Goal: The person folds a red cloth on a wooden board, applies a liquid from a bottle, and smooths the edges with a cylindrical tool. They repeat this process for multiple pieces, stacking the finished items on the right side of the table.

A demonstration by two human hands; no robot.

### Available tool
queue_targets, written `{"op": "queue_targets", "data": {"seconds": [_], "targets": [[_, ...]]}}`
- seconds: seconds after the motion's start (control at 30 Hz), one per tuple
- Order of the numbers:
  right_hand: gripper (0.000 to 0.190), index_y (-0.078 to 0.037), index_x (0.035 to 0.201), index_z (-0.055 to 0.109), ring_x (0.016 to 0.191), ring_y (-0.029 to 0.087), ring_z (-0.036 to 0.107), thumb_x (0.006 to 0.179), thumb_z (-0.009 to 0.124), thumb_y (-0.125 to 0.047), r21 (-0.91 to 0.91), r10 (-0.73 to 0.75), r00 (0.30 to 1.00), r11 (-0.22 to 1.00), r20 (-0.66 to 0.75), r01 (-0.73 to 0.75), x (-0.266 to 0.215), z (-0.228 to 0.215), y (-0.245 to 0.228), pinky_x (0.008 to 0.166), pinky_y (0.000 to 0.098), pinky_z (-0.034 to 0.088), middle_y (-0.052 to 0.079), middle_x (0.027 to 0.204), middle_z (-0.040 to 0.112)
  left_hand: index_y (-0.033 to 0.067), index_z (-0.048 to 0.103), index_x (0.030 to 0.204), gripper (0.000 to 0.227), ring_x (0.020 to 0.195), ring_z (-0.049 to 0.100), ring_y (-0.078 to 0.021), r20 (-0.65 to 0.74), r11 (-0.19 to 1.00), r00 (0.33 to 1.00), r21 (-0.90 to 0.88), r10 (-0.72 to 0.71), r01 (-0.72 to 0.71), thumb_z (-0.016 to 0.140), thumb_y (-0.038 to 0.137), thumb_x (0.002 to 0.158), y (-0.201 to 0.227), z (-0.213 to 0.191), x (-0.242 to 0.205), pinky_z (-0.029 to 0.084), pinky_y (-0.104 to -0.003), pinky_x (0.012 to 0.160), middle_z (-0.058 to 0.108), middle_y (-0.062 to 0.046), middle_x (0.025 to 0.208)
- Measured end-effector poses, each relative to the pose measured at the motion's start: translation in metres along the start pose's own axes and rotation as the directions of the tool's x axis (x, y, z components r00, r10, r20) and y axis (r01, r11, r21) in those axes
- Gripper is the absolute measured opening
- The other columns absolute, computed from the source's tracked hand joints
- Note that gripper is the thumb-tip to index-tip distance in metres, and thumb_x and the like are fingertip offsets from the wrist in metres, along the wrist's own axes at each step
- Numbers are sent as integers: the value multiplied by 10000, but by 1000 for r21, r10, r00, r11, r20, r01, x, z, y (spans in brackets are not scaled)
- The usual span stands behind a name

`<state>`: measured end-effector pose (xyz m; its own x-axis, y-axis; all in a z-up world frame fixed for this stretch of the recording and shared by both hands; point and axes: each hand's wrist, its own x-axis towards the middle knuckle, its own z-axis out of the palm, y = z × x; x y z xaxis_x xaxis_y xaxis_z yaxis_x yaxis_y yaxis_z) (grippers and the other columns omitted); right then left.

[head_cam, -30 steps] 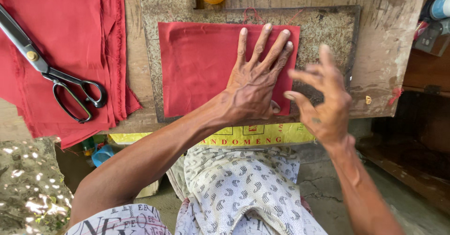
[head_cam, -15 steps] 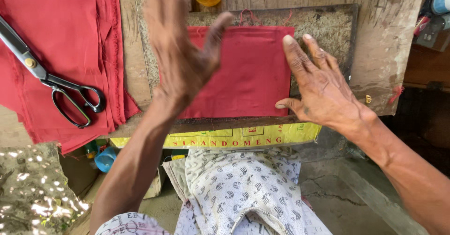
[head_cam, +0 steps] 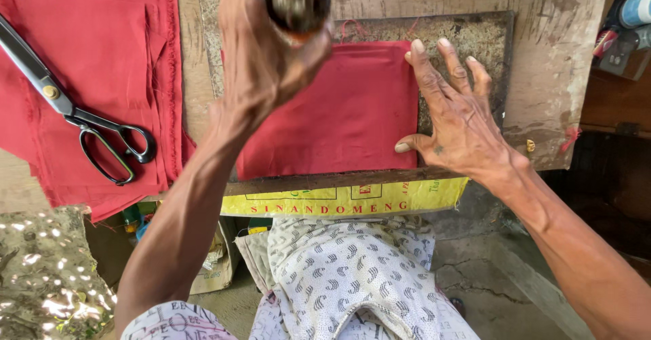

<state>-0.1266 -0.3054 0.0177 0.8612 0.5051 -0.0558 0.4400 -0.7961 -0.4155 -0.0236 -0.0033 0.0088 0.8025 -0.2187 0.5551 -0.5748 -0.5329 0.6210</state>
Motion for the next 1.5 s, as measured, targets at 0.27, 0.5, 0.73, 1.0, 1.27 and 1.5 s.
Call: {"op": "queue_targets", "data": {"seconds": [0.27,0.5,0.73,1.0,1.27,1.5], "targets": [[1328,-94,1630,-14,1543,441,148,706,789,-610,30,8,996,999,93,-11,6,-11,-8,1190,642,133,214,1666,261,93,522,1322,625,1215,625,-242,220,852,900,-298,-376,430,846,203,800,76,-28,-70,593,-419,1048,587,-114,1289],[1311,-122,1628,31,1535,441,165,667,802,-570,34,-2,995,999,102,-1,12,-16,-12,1179,627,169,200,1674,227,60,648,1222,670,1129,635,-232,368,520,514,-91,-775,849,847,189,596,35,-113,-70,562,-377,1012,549,-65,1253],[1239,-137,1642,143,1553,414,175,681,797,-565,62,-15,998,998,58,11,5,-10,-7,1204,615,177,146,1689,247,44,673,1276,837,1235,598,-269,521,584,469,70,-713,809,894,229,490,4,-131,-38,466,-396,1086,426,-74,1415],[1144,-100,1616,287,1563,413,173,696,794,-555,43,6,998,999,64,-8,2,-12,-11,1210,621,170,134,1687,268,68,727,1055,602,946,658,-201,790,519,289,44,-541,854,917,202,499,4,-120,-2,486,-306,968,719,-6,941],[1118,-89,1602,303,1562,432,99,725,764,-607,-44,38,997,998,69,-35,28,-5,-16,1186,692,117,144,1683,249,83,725,968,443,883,621,-154,809,643,378,0,-450,766,873,253,587,-25,-136,38,481,-322,818,690,13,898],[1145,-178,1623,194,1547,453,0,750,724,-696,-40,37,993,999,114,-32,28,3,0,1171,720,57,179,1690,82,39,688,992,442,1001,629,-239,486,909,769,209,-416,360,916,147,629,1,-135,29,520,-351,904,647,-100,1084]]}}
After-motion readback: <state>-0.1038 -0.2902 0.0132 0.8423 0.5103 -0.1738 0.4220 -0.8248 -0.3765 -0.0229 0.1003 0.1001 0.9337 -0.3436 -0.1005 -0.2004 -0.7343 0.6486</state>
